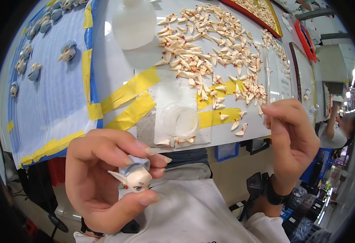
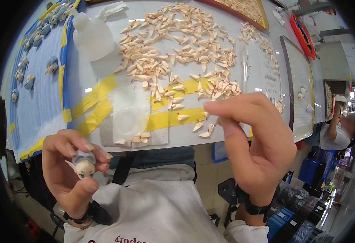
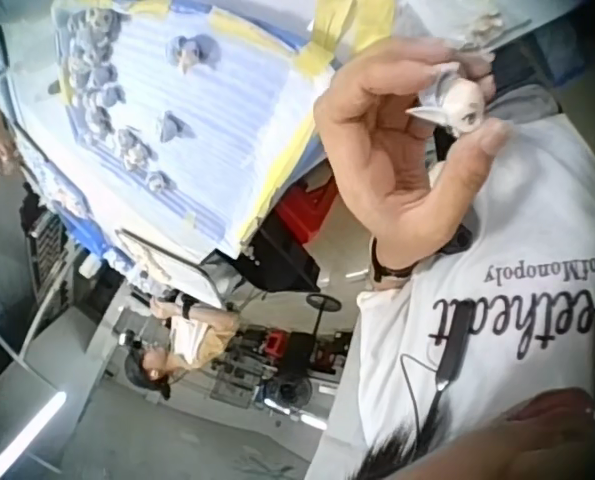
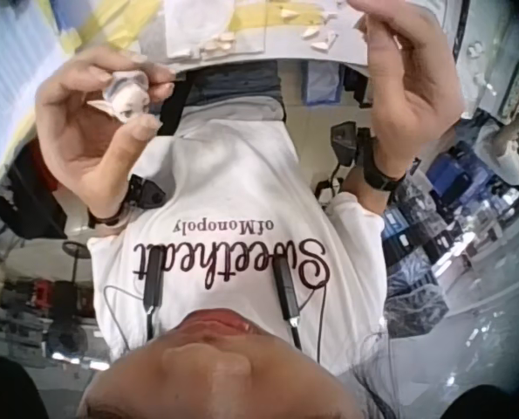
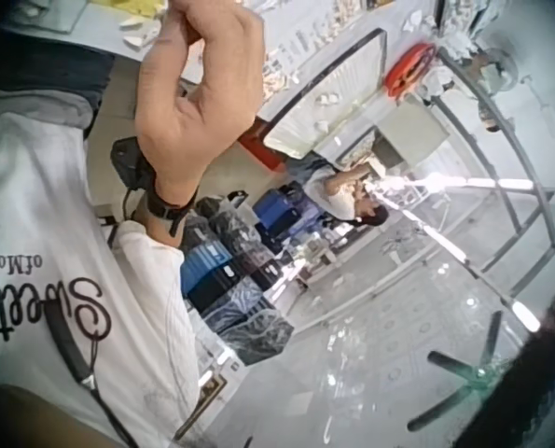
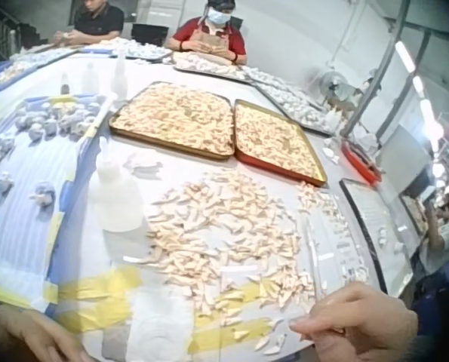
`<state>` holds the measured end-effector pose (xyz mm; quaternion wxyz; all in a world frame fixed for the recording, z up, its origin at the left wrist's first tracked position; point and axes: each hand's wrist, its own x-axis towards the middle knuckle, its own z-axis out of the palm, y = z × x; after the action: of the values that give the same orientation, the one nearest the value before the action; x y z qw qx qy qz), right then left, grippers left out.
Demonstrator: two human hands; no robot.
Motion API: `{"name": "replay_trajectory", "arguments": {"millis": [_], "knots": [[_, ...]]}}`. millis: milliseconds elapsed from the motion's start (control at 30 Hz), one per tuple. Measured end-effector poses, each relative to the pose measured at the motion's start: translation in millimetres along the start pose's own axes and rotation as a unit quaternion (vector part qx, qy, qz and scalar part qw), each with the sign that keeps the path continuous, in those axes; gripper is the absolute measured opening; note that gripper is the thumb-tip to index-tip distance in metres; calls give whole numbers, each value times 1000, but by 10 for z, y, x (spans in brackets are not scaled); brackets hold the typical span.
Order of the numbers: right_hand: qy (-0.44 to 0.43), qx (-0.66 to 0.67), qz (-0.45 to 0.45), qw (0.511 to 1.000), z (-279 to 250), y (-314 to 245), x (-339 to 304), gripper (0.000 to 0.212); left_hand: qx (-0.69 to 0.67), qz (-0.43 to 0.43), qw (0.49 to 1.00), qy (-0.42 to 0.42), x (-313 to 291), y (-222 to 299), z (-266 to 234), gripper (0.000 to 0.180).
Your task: The person assembles small figurines by hand, picking up tiny white components and attaching them to the heads of blue-haired characters. The person works at a table with trays of parts and finished figures, occasionally wiping their hands with a tissue.
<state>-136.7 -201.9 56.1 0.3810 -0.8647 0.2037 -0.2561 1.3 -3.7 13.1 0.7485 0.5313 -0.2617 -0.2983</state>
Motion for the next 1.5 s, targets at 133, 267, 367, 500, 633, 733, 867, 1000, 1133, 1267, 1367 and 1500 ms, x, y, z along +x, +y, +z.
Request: {"name": "replay_trajectory", "arguments": {"millis": [133,267,367,500,633,733,867,1000,1133,1267,1367,1500], "knots": [[-10,141,40,989,64,-134,17,7,54,28,997,-46,48,16,-50,44],[-26,109,-26,993,192,-122,110,12,123,135,971,-152,95,-40,-221,32],[-19,79,-63,995,314,-119,132,17,94,121,978,-143,67,-48,-211,27],[-17,37,-96,995,501,-160,123,20,57,52,993,-94,33,-14,-154,27],[-6,-107,-137,985,546,-208,112,23,4,-40,999,-19,-8,109,-32,30],[-2,-146,-147,978,558,-220,103,24,7,-19,996,-82,-6,75,-156,36],[3,-163,-177,971,571,-206,113,22,77,96,978,-168,113,-58,-227,41],[2,13,-121,993,583,-292,21,17,-3,13,997,-82,35,-18,-83,44],[-81,110,-124,983,560,-409,1,15,-49,-20,998,-15,6,0,33,46],[-90,26,-213,973,597,-359,-15,18,-17,-17,999,-44,-16,25,-2,47],[-44,17,-208,977,632,-372,-50,19,22,7,997,-72,-43,19,-30,46],[-64,15,-121,991,570,-465,-80,16,93,44,992,-71,-62,-15,-35,45]]}}
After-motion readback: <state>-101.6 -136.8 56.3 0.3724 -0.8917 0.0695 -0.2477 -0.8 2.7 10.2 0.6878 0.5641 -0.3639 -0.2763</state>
